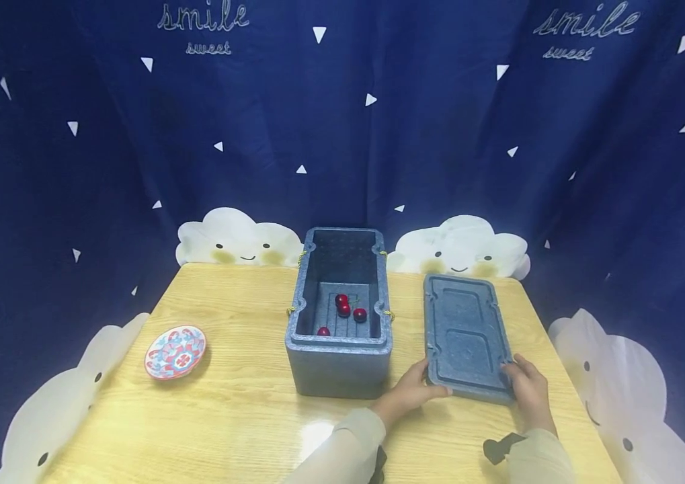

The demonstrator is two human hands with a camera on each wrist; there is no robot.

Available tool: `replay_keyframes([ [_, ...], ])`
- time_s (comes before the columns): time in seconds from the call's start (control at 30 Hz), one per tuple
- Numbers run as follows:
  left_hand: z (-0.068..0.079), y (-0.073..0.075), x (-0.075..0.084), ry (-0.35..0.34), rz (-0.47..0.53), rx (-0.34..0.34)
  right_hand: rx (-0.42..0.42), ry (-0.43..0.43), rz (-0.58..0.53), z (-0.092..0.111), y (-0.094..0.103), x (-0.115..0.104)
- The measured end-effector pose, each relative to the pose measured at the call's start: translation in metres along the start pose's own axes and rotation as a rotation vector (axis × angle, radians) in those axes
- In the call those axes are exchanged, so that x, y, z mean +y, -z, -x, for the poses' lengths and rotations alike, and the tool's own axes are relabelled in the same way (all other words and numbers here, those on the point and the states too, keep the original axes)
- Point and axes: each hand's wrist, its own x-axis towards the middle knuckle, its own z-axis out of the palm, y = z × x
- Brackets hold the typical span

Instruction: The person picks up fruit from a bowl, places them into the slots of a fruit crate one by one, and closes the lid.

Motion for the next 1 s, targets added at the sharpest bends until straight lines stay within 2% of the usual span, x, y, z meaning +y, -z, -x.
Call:
replay_keyframes([
  [0.17,0.003,-0.002,0.004,0.015,0.002,0.013,0.032,0.021,0.003,0.003,-0.004,-0.005],
  [0.3,0.01,-0.005,0.005,0.001,0.033,0.02,0.065,0.077,0.08,0.01,0.0,-0.003],
  [0.43,0.02,-0.005,0.006,-0.023,0.063,0.053,0.108,0.157,0.15,-0.004,0.006,0.017],
  [0.53,0.03,-0.002,0.012,-0.063,0.091,0.068,0.146,0.174,0.151,-0.023,0.011,0.041],
  [0.6,0.035,0.0,0.015,-0.095,0.11,0.072,0.167,0.174,0.143,-0.027,0.013,0.05],
  [0.7,0.041,0.003,0.02,-0.141,0.109,0.086,0.168,0.163,0.091,-0.014,0.012,0.047],
  [0.83,0.05,0.007,0.028,-0.148,0.06,0.104,0.169,0.183,0.03,0.015,0.007,0.03],
  [0.9,0.055,0.008,0.032,-0.143,0.044,0.117,0.191,0.207,0.055,0.021,0.007,0.027],
  [1.0,0.063,0.01,0.038,-0.15,0.012,0.137,0.21,0.197,0.084,0.028,0.007,0.022],
])
